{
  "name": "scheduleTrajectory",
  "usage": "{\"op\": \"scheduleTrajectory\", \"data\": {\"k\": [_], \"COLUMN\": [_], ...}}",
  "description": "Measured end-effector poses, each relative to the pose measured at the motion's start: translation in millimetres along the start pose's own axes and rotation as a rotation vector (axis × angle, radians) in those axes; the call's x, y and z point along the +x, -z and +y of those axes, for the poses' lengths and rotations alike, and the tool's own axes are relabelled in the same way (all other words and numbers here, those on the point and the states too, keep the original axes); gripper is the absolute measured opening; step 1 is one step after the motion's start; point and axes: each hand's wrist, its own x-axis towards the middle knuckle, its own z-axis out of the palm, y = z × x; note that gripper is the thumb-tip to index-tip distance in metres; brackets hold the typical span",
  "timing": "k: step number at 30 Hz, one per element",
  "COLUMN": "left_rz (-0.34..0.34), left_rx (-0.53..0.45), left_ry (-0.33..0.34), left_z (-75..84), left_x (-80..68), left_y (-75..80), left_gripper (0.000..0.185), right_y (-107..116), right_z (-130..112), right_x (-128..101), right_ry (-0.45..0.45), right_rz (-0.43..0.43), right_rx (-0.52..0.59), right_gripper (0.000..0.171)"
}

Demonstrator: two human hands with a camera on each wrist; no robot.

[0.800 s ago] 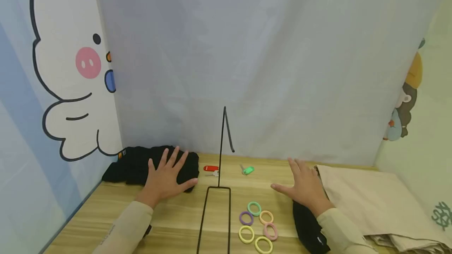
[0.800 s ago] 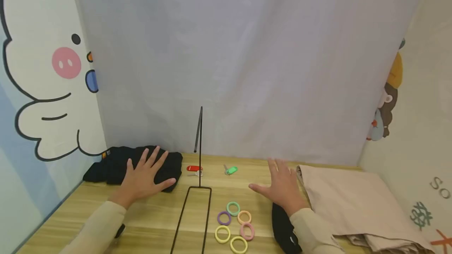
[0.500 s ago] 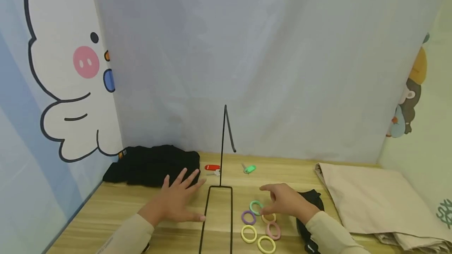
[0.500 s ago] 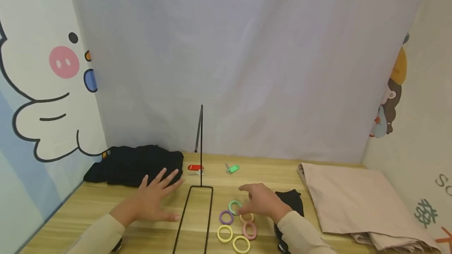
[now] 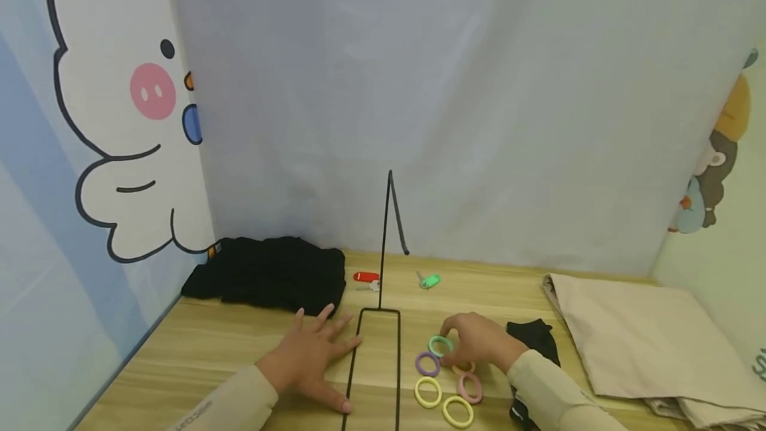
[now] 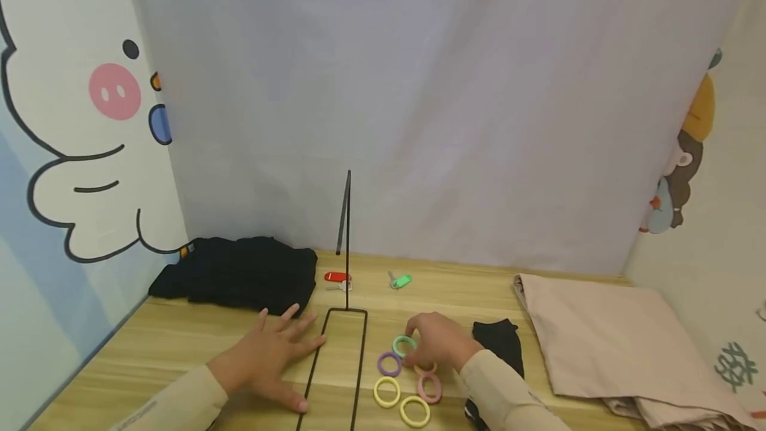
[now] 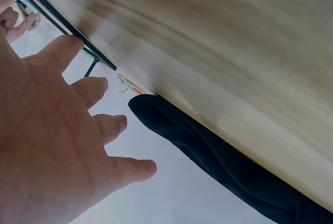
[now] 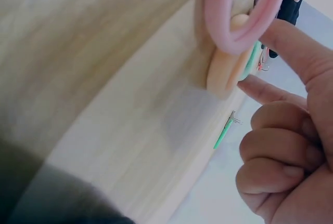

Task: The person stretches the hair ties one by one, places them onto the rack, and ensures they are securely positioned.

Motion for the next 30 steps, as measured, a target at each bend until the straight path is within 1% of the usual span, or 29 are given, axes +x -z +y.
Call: {"op": "scheduleTrajectory", "data": {"k": [4, 7, 12, 14, 15, 16, 18, 20, 22, 23, 25, 26, 28, 29, 30], "left_rz": [0.001, -0.003, -0.015, -0.020, -0.022, -0.028, -0.036, -0.041, -0.041, -0.038, -0.034, -0.034, -0.035, -0.036, -0.038], "left_rx": [0.011, 0.018, 0.029, 0.028, 0.029, 0.029, 0.030, 0.028, 0.029, 0.030, 0.024, 0.023, 0.023, 0.021, 0.020], "left_ry": [0.014, 0.018, 0.023, 0.024, 0.025, 0.027, 0.031, 0.035, 0.038, 0.038, 0.039, 0.040, 0.041, 0.041, 0.041], "left_z": [1.3, 1.7, 2.9, 3.7, 4.1, 4.5, 5.3, 5.9, 6.5, 6.7, 6.9, 6.8, 6.6, 6.4, 6.3], "left_x": [1.8, 2.7, 3.0, 2.4, 1.9, 1.6, 0.9, 0.5, 0.0, -0.4, -0.8, -0.8, -0.8, -0.8, -0.8], "left_y": [0.4, -0.3, -0.9, -0.3, 0.1, 0.6, 1.9, 3.0, 3.8, 4.0, 4.3, 4.3, 4.2, 4.2, 4.1], "left_gripper": [0.101, 0.101, 0.101, 0.101, 0.101, 0.101, 0.101, 0.101, 0.101, 0.101, 0.101, 0.101, 0.101, 0.101, 0.101], "right_y": [0, 3, 16, 23, 27, 30, 38, 46, 56, 61, 73, 78, 88, 93, 96], "right_z": [-1, -4, -15, -26, -33, -41, -60, -81, -103, -113, -132, -139, -150, -154, -156], "right_x": [0, -3, -18, -28, -34, -41, -55, -68, -79, -83, -88, -89, -87, -84, -81], "right_ry": [-0.004, 0.011, 0.077, 0.114, 0.149, 0.194, 0.339, 0.533, 0.726, 0.809, 0.942, 0.983, 1.009, 1.002, 0.975], "right_rz": [-0.010, 0.011, 0.102, 0.151, 0.187, 0.233, 0.382, 0.573, 0.790, 0.897, 1.064, 1.132, 1.234, 1.260, 1.267], "right_rx": [0.016, 0.038, 0.056, 0.040, 0.027, 0.012, -0.041, -0.097, -0.152, -0.171, -0.186, -0.193, -0.217, -0.231, -0.250], "right_gripper": [0.031, 0.027, 0.024, 0.026, 0.026, 0.025, 0.024, 0.021, 0.021, 0.023, 0.027, 0.026, 0.025, 0.025, 0.025]}}
